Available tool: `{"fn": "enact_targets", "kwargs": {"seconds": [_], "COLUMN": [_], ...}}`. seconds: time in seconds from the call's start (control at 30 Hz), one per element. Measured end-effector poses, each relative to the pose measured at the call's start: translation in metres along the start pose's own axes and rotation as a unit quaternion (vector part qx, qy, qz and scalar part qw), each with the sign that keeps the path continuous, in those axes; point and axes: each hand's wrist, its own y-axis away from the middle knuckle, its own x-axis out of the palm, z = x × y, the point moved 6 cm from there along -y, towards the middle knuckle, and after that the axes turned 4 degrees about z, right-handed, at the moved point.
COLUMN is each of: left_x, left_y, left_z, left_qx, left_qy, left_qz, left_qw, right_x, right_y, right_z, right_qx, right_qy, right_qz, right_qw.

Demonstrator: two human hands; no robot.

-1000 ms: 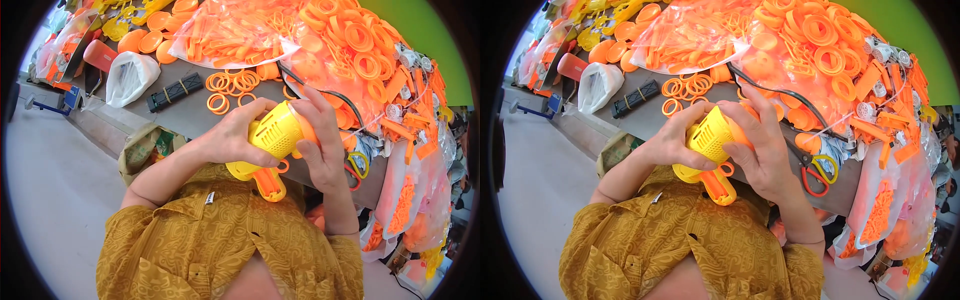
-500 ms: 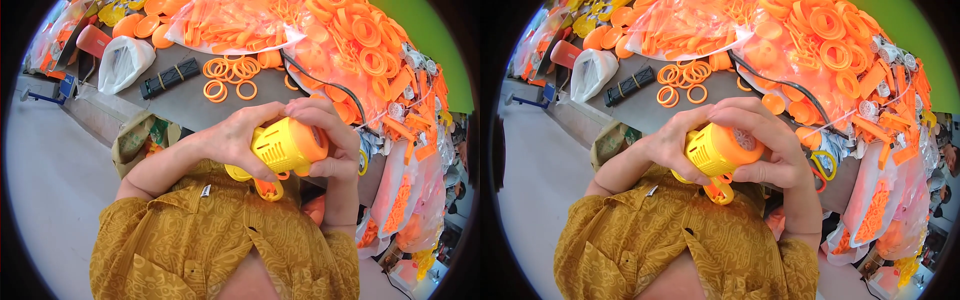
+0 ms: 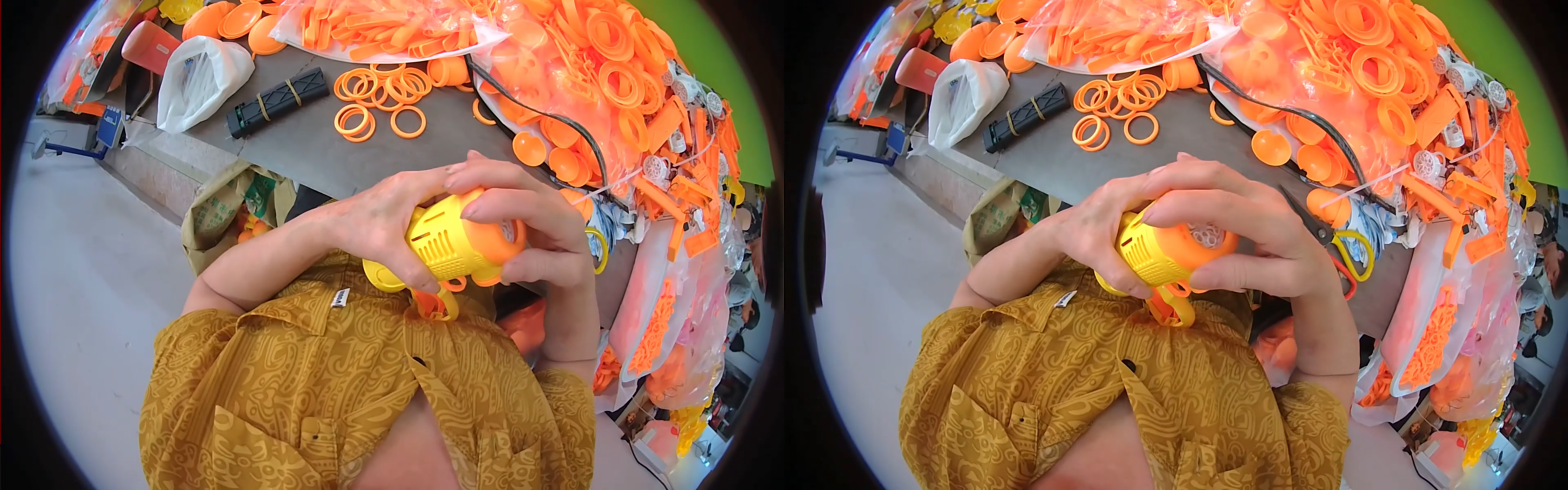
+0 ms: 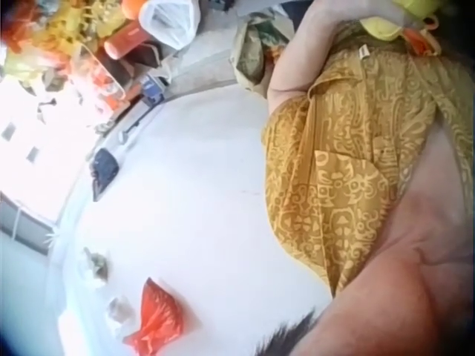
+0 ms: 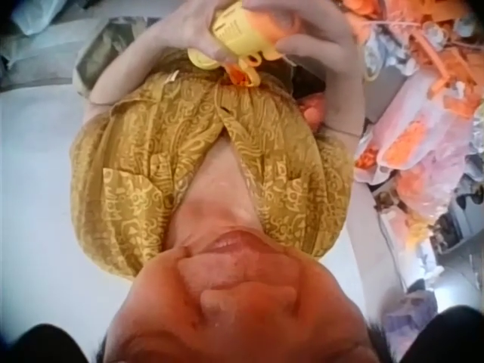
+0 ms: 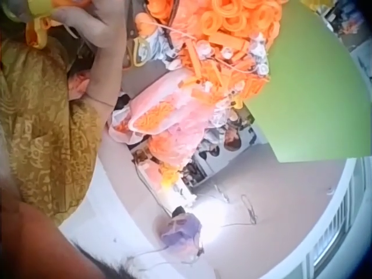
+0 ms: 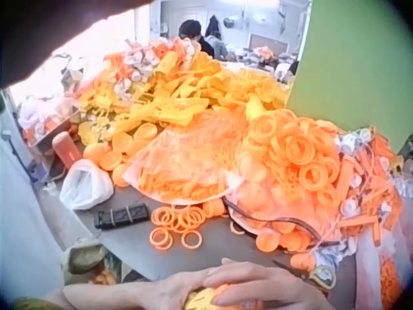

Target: Assembling a yellow plastic toy gun by attaching components, applying stickers, and using zip ties.

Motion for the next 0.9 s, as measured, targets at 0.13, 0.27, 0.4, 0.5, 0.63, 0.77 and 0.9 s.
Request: {"fn": "enact_targets", "kwargs": {"seconds": [0.13,0.27,0.4,0.5,0.63,0.77,0.9], "left_x": [0.001,0.005,0.000,0.003,0.006,0.006,0.005], "left_y": [0.006,0.010,0.017,0.018,0.023,0.025,0.031], "left_z": [0.010,0.005,-0.003,0.004,0.005,0.009,0.013], "left_qx": [-0.024,-0.060,0.092,0.009,-0.010,-0.031,-0.071], "left_qy": [0.029,0.040,-0.117,-0.019,-0.025,0.008,0.031], "left_qz": [-0.001,-0.045,-0.121,-0.072,-0.060,-0.080,-0.111], "left_qw": [0.999,0.996,0.981,0.997,0.998,0.996,0.991], "right_x": [0.005,0.017,0.029,0.028,0.046,0.053,0.053], "right_y": [-0.003,0.002,0.003,0.008,0.028,0.034,0.033], "right_z": [-0.008,-0.021,-0.018,-0.014,-0.005,-0.005,-0.009], "right_qx": [0.017,-0.007,-0.052,-0.051,-0.032,-0.055,-0.053], "right_qy": [-0.009,0.002,0.166,0.290,0.239,0.233,0.201], "right_qz": [0.032,0.022,-0.009,-0.087,-0.217,-0.287,-0.303], "right_qw": [0.999,1.000,0.985,0.952,0.946,0.927,0.930]}}
